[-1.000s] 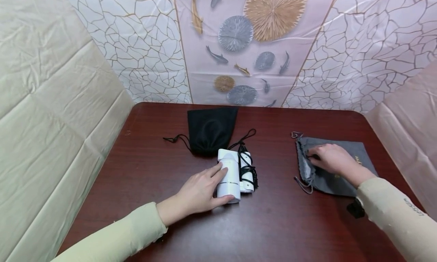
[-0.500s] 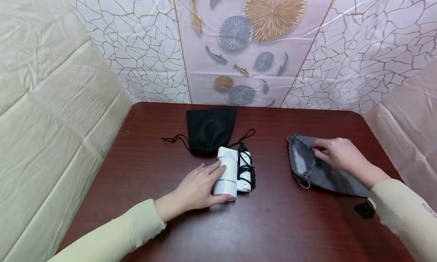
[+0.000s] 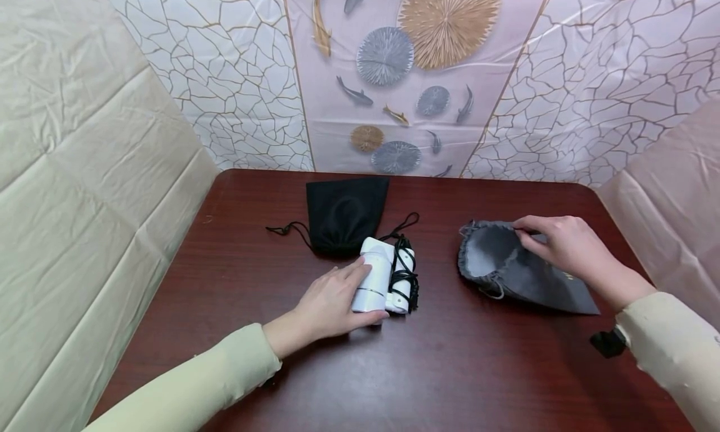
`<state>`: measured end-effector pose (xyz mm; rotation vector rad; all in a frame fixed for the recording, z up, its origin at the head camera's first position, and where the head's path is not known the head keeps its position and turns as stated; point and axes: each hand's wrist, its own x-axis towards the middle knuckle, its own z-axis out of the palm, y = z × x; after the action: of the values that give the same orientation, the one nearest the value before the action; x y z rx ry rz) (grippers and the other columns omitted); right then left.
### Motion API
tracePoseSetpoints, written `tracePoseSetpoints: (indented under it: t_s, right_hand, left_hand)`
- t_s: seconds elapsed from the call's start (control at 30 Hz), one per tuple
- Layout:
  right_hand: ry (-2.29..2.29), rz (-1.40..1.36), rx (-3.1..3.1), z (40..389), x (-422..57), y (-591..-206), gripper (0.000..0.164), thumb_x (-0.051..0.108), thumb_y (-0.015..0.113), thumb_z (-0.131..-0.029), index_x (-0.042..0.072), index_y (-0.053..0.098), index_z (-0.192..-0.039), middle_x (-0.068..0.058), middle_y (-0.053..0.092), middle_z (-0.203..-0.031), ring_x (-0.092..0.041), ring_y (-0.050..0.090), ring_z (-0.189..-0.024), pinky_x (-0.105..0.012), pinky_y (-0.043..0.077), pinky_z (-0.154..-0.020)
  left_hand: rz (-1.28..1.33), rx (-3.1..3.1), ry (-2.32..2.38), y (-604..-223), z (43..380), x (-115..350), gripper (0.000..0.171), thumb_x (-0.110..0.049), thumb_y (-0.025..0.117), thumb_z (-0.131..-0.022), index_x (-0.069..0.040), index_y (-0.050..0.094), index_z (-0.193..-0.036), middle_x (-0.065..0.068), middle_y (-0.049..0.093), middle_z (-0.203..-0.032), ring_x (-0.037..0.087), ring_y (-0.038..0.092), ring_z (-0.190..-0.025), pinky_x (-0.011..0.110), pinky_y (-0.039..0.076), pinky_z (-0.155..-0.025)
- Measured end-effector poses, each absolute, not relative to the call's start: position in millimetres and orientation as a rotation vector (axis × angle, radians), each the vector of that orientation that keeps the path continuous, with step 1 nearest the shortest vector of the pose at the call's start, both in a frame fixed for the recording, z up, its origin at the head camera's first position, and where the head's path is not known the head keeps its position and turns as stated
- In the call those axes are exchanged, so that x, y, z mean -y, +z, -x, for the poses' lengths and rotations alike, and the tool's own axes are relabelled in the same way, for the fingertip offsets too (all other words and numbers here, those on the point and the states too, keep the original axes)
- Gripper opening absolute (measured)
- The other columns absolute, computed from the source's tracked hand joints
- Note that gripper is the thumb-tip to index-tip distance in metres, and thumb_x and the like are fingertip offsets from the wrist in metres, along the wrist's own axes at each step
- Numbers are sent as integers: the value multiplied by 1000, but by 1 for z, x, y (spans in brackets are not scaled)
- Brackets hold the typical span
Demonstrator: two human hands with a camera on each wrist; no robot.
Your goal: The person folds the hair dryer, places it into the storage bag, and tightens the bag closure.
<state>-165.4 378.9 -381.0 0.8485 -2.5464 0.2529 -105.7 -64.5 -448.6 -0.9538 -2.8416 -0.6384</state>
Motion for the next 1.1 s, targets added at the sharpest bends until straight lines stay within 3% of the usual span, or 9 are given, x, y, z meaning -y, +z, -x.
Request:
tracePoseSetpoints:
  t_s: [0.2, 0.47, 0.87, 1.1]
  right_hand:
    - [271, -888, 2529, 169, -368, -377, 26, 0, 82, -79, 7, 80, -103, -10, 80, -89, -25, 70, -59, -50, 53, -54]
    - [280, -893, 2535, 177, -358, -376, 26, 0, 82, -81, 7, 80, -105, -11, 80, -91, -23, 69, -60, -50, 54, -56]
    - [296, -923, 2512, 182, -349, -376, 28, -2, 82, -80, 7, 79, -107, -11, 80, -89, -21, 67, -57, -46, 53, -54]
    - [294, -916, 2513, 179, -347, -375, 28, -2, 81, -80, 7, 79, -107, -11, 80, -90, -17, 62, -53, -41, 49, -51]
  left_hand:
    - [866, 2823, -631, -447, 94, 53, 95, -64, 75, -92, 4, 50, -154, 31, 46, -160, 43, 58, -138, 55, 56, -105]
    - [915, 2790, -356, -455, 79, 36, 98, -60, 74, -94, 10, 43, -155, 36, 42, -160, 48, 45, -149, 55, 52, -110]
    - [908, 2738, -207, -462, 81, 46, 90, -44, 82, -91, 4, 45, -157, 32, 44, -161, 44, 48, -147, 46, 51, -114]
    - [907, 2712, -197, -467, 82, 58, 91, -39, 86, -88, -3, 44, -160, 32, 46, -159, 43, 56, -141, 43, 56, -107]
